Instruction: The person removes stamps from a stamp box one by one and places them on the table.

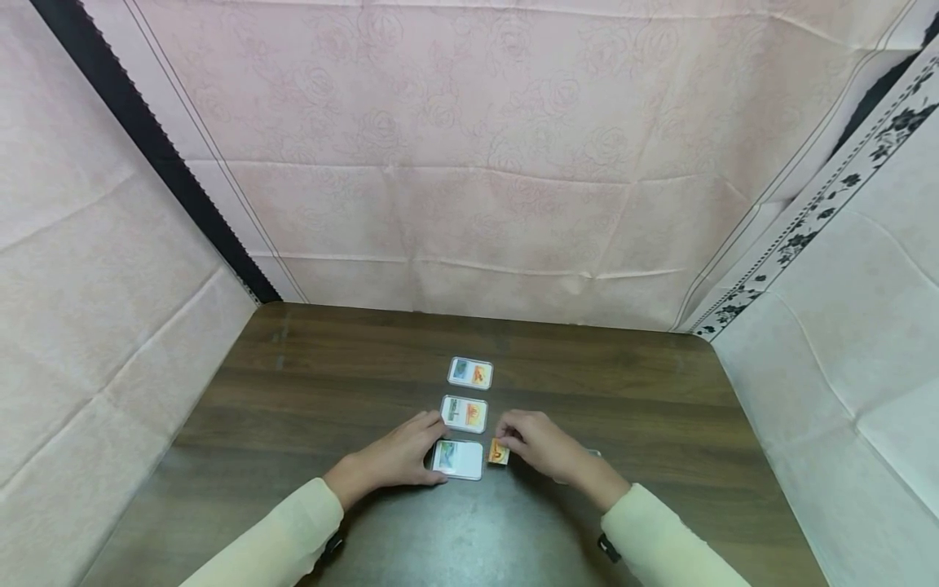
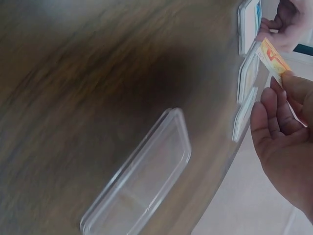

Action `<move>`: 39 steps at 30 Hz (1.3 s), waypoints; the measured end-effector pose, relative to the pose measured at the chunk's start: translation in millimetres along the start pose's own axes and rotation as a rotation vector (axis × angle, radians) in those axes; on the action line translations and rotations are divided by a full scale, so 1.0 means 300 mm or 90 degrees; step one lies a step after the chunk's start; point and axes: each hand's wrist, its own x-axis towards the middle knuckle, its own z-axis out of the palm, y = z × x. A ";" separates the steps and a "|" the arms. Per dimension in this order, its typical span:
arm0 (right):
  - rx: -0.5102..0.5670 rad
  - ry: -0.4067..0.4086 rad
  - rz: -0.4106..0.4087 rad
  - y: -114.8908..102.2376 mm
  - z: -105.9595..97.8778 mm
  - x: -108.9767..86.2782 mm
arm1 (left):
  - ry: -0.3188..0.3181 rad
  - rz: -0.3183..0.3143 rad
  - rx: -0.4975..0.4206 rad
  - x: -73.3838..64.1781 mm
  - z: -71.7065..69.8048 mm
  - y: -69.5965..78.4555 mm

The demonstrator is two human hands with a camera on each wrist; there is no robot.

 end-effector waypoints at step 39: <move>-0.089 -0.018 0.001 0.108 -0.029 -0.081 | 0.007 0.006 -0.007 -0.005 -0.007 0.007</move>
